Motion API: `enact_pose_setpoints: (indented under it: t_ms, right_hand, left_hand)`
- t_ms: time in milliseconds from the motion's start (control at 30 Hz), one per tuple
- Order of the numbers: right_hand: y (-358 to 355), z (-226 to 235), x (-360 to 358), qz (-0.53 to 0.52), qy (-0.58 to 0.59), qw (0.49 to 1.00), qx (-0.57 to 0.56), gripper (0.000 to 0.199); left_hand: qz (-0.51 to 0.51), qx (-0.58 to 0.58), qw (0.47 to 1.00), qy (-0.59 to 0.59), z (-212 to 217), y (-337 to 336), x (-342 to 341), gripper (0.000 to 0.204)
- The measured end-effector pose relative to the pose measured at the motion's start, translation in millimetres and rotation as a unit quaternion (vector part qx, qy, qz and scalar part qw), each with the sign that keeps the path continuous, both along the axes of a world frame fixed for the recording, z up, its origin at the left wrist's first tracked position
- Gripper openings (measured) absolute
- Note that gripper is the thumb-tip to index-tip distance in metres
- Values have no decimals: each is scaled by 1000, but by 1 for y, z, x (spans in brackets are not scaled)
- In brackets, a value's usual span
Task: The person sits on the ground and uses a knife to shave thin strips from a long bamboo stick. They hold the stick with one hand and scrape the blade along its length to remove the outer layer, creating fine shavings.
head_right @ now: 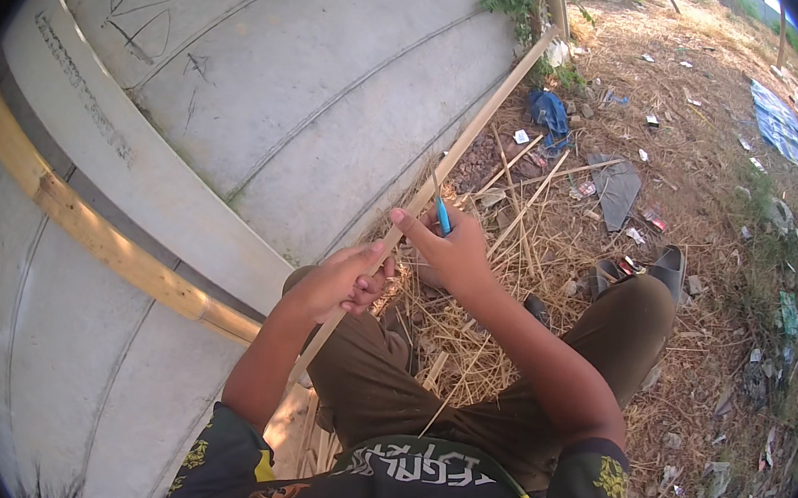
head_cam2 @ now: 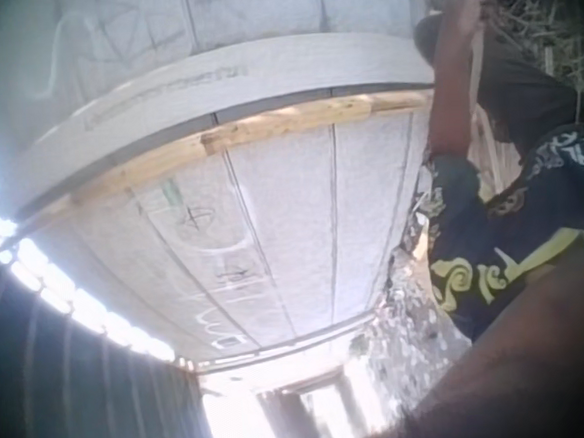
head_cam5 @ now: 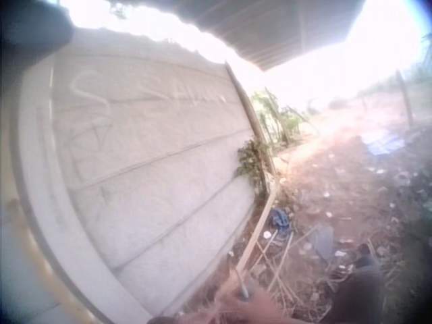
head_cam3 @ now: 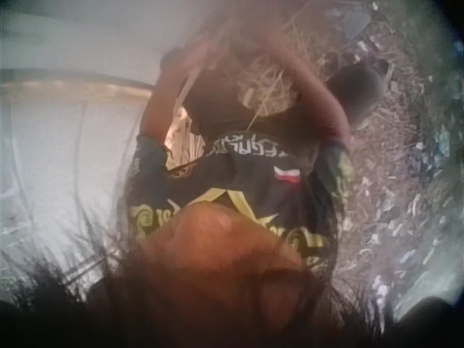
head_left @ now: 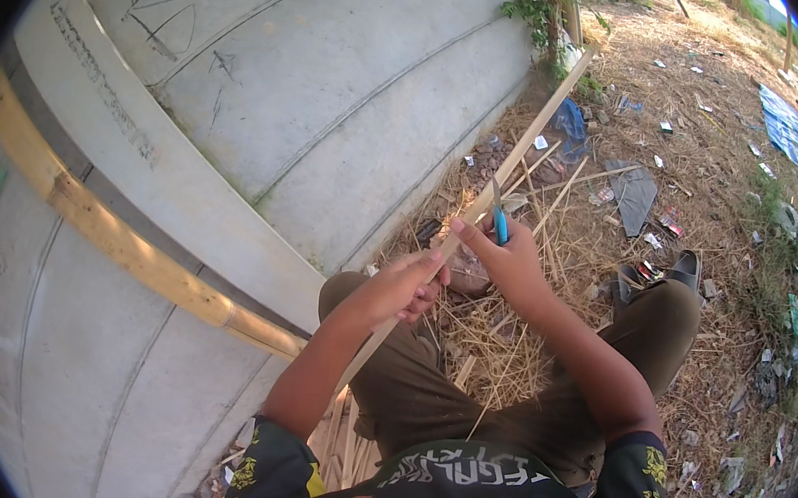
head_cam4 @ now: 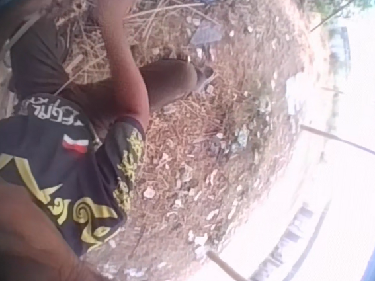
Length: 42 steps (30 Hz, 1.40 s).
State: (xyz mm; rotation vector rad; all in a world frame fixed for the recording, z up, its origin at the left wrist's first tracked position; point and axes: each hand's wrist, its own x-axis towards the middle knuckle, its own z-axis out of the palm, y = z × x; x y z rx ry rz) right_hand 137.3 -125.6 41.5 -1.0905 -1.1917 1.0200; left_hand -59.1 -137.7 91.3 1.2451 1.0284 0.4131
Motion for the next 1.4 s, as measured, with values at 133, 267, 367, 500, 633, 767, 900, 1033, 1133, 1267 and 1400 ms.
enact_pose_setpoints:
  t_ms: [133,267,367,500,633,767,900,1033,1133,1267,1400]
  right_hand:
    - [-24,-2,-26,124,-3,991,59,47]
    - [-33,12,-28,238,28,970,28,36]
    - [-27,11,-22,302,90,949,26,27]
    - [-20,-5,-26,331,172,928,7,23]
    - [-26,3,-29,306,138,942,23,23]
    - [-17,-3,-26,221,44,970,86,20]
    - [-15,3,-12,163,15,986,12,20]
    - [-9,2,-7,176,49,983,26,17]
    - [-12,11,-3,187,73,979,19,20]
    - [-18,17,-3,184,40,982,6,24]
    - [-17,10,-6,160,56,984,44,25]
  left_hand:
    - [47,50,998,-13,-6,7,2,44]
    - [106,51,992,-48,-15,7,5,42]
    - [103,18,991,-78,-14,7,5,43]
    - [102,1,992,-78,-9,11,6,45]
    - [98,35,991,-80,-10,9,7,44]
    - [142,56,987,-43,-3,16,2,41]
    - [131,172,976,-20,46,26,-17,33]
    - [157,338,927,37,124,21,-26,24]
    - [172,473,863,50,163,31,-29,23]
    - [186,623,734,195,189,66,-51,24]
    - [214,607,736,208,201,102,-70,23]
